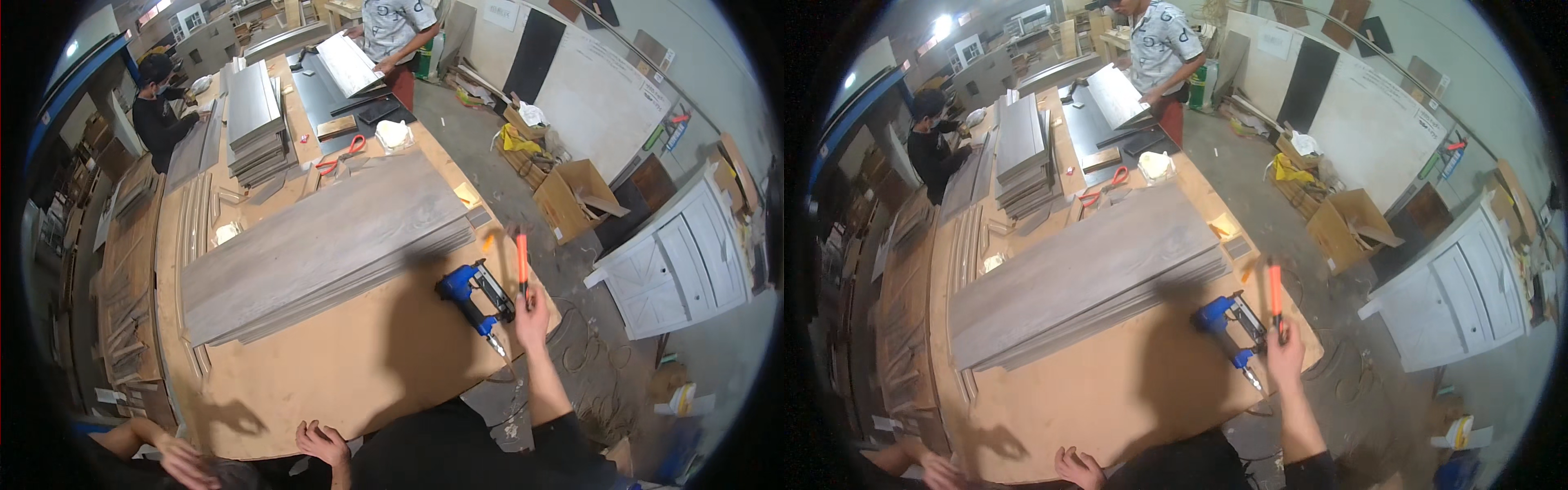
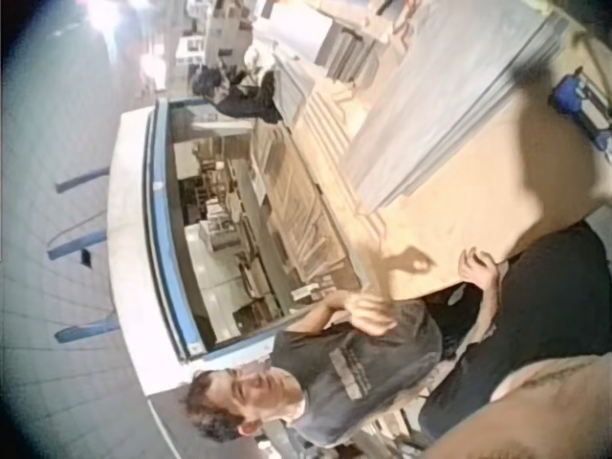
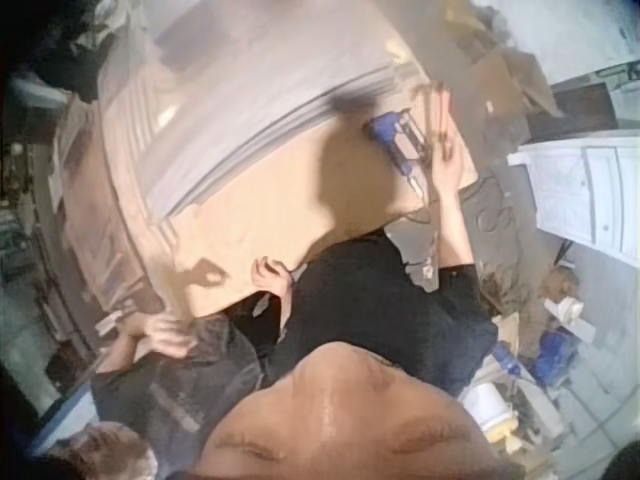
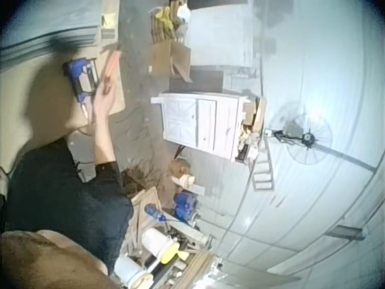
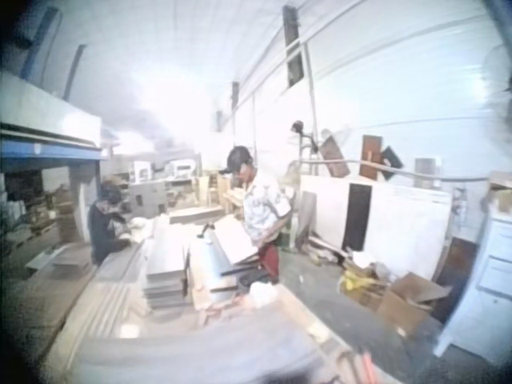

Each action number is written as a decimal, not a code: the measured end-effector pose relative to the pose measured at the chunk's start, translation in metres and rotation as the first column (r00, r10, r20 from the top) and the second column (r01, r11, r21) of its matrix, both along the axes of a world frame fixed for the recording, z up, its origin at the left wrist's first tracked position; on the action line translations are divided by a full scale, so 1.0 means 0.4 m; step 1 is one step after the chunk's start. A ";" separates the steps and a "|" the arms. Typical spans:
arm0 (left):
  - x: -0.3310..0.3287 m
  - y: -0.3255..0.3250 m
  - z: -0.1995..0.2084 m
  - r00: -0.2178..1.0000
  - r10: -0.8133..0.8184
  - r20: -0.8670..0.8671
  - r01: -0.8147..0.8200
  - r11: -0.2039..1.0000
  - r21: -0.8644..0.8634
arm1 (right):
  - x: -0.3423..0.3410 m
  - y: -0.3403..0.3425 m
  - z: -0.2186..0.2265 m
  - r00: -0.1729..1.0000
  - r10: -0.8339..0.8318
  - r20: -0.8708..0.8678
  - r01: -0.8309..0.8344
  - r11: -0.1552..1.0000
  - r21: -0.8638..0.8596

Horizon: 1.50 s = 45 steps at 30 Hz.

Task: The person applies glue onto wooden frame strips, attaches them around the edges of a wooden panel, and fastens them in place using a pneumatic nail gun.

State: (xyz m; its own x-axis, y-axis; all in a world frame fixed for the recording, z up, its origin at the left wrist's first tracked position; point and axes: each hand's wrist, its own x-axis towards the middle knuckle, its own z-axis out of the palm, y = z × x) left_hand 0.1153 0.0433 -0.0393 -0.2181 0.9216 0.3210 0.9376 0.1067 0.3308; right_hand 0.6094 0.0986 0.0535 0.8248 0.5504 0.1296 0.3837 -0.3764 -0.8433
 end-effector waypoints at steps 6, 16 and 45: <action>0.002 0.006 -0.003 0.998 0.052 -0.023 -0.052 0.999 0.016 | 0.223 0.341 -0.043 0.966 0.207 0.152 -0.158 0.946 -0.283; 0.009 0.001 0.023 0.996 0.071 0.048 -0.073 0.996 0.046 | 0.160 0.422 -0.144 0.839 0.343 0.423 -0.377 0.926 -0.005; 0.004 -0.024 0.014 0.977 0.120 0.179 -0.126 0.992 0.023 | -0.574 0.540 0.174 0.247 0.701 0.669 -0.694 0.609 -0.383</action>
